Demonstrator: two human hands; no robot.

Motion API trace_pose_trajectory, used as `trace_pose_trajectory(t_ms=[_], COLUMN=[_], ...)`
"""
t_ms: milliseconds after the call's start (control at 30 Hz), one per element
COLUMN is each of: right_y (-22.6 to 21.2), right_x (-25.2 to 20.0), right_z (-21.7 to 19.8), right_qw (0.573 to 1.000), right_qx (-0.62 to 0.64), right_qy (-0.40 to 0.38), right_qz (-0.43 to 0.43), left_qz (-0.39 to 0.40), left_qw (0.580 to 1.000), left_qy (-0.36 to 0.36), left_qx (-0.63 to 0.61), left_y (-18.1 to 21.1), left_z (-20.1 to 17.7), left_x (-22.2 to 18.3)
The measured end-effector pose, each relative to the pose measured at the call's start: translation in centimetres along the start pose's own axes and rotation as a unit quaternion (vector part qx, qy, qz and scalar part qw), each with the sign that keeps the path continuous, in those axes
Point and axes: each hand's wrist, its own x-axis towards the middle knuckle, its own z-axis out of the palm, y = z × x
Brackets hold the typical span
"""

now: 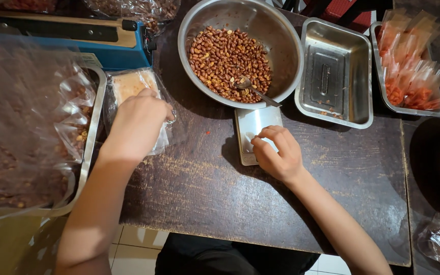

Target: Weighing and portioning peanuts into small plastic bags using a spoon and a digital scale.

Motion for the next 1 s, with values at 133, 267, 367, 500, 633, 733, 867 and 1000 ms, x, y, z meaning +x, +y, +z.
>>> trace_pose_trajectory(t_ms=[133, 267, 367, 500, 633, 733, 867, 1000], right_y=[-0.3, -0.4, -0.5, -0.9, -1.3, -1.4, -1.3, -1.3], right_x=[-0.1, 0.0, 0.0, 0.4, 0.9, 1.0, 0.9, 0.7], right_z=[0.0, 0.1, 0.1, 0.1, 0.1, 0.1, 0.2, 0.2], right_qw=[1.000, 1.000, 0.999, 0.999, 0.999, 0.999, 0.999, 0.999], right_qx=[0.014, 0.020, 0.021, 0.021, 0.025, 0.021, 0.030, 0.033], right_qy=[-0.010, -0.020, -0.022, -0.033, -0.018, -0.025, -0.022, -0.027], right_qz=[0.002, -0.008, -0.011, -0.002, -0.011, -0.022, -0.026, -0.027], left_qz=[-0.006, 0.020, 0.031, 0.044, 0.057, 0.060, 0.065, 0.071], left_qw=[0.999, 0.996, 0.993, 0.993, 0.988, 0.989, 0.990, 0.988], left_qy=[0.048, 0.079, 0.084, 0.070, 0.110, 0.114, 0.123, 0.135], left_qx=[-0.012, -0.032, -0.074, -0.082, -0.089, -0.067, -0.019, 0.028], left_y=[-1.2, -2.5, -1.5, 0.4, -0.1, -0.2, -0.1, 0.1], left_z=[2.0, 4.8, 3.2, -0.2, 1.2, 1.6, 2.0, 2.3], left_x=[0.9, 1.5, 0.6, 0.3, 0.8, 1.4, 1.9, 2.6])
